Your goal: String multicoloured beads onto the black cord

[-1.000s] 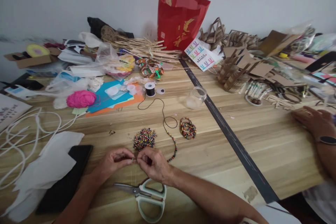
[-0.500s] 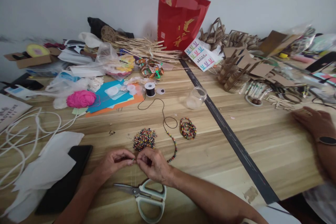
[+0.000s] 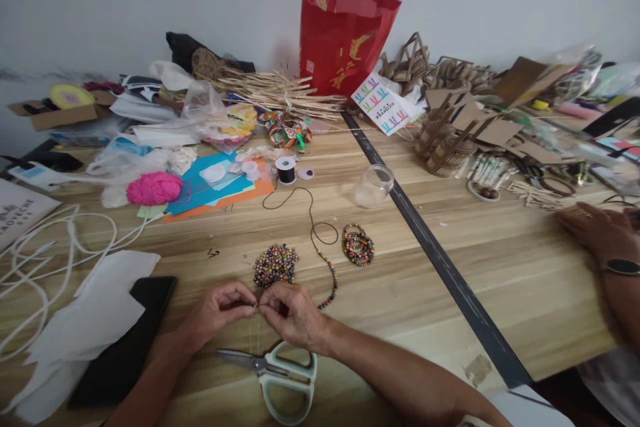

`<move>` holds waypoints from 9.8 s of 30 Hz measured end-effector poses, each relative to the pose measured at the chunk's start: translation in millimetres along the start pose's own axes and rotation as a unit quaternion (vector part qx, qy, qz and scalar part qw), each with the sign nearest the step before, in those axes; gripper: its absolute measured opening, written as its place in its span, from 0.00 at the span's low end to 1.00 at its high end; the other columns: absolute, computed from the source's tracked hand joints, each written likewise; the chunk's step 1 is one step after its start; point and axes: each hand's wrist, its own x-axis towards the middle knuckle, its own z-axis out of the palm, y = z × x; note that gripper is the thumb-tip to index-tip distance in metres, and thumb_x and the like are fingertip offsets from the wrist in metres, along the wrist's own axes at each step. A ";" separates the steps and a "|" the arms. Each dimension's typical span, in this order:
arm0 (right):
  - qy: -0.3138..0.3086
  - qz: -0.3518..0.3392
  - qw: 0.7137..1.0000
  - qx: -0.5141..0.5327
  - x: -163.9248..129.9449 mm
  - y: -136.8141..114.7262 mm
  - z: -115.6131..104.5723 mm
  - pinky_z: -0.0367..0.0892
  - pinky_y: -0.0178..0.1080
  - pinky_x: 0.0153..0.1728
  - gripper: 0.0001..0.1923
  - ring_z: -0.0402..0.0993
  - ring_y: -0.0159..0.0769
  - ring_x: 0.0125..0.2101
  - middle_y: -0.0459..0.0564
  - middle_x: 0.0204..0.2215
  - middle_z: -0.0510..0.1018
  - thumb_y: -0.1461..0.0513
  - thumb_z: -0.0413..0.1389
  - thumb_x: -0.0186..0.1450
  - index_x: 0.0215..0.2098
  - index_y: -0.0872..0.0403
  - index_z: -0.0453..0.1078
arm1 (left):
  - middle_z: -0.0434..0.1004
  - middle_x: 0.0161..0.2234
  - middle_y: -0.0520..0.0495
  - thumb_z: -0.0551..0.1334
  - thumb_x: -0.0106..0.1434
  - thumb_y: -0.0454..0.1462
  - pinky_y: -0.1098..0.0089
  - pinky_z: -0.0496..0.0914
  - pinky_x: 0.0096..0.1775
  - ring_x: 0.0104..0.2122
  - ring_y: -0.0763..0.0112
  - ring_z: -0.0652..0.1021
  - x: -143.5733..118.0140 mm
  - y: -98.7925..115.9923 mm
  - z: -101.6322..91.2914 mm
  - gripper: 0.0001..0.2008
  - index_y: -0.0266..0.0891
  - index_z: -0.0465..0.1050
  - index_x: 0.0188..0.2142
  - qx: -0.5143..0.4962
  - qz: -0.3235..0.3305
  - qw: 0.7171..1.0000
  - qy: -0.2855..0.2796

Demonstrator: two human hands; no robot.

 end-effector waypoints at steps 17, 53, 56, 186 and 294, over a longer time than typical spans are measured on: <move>-0.032 -0.025 0.999 -0.014 -1.7 -0.5 -0.2 0.60 0.30 0.26 0.03 0.64 0.29 0.23 0.45 0.22 0.67 0.65 0.52 0.61 0.30 0.56 0.67 | 0.74 0.23 0.50 0.64 0.51 0.38 0.71 0.66 0.32 0.27 0.69 0.73 -0.9 6.3 -4.1 0.06 0.37 0.73 0.22 0.035 0.041 0.998 -0.035; -0.105 0.142 0.983 -0.058 41.6 -11.4 -139.0 0.58 0.28 0.22 0.07 0.63 0.25 0.22 0.45 0.26 0.70 0.60 0.54 0.63 0.31 0.57 0.67 | 0.75 0.24 0.49 0.64 0.51 0.39 0.70 0.68 0.33 0.27 0.68 0.73 -12.1 16.4 -9.3 0.08 0.37 0.70 0.22 0.004 0.069 0.997 -0.028; -0.085 0.160 0.981 0.070 38.3 -13.5 -144.1 0.59 0.28 0.19 0.10 0.61 0.24 0.20 0.45 0.25 0.70 0.58 0.58 0.60 0.28 0.57 0.66 | 0.77 0.27 0.47 0.64 0.51 0.39 0.69 0.69 0.35 0.30 0.66 0.75 -12.4 17.2 -7.6 0.07 0.37 0.71 0.23 0.004 0.068 0.997 -0.026; -0.023 0.155 0.982 0.103 6.8 -19.8 -75.7 0.58 0.31 0.23 0.21 0.64 0.28 0.20 0.45 0.19 0.70 0.49 0.57 0.60 0.26 0.59 0.71 | 0.71 0.21 0.52 0.65 0.50 0.44 0.72 0.63 0.28 0.24 0.72 0.70 22.9 36.4 65.9 0.13 0.35 0.70 0.23 -0.114 0.075 0.990 0.032; -0.094 0.139 0.985 0.047 1.8 -14.9 -101.1 0.49 0.30 0.20 0.14 0.55 0.26 0.20 0.43 0.19 0.65 0.55 0.59 0.59 0.27 0.60 0.73 | 0.75 0.20 0.54 0.70 0.45 0.40 0.73 0.70 0.30 0.24 0.73 0.75 32.9 31.1 -4.6 0.13 0.36 0.69 0.25 -0.314 0.131 0.892 0.299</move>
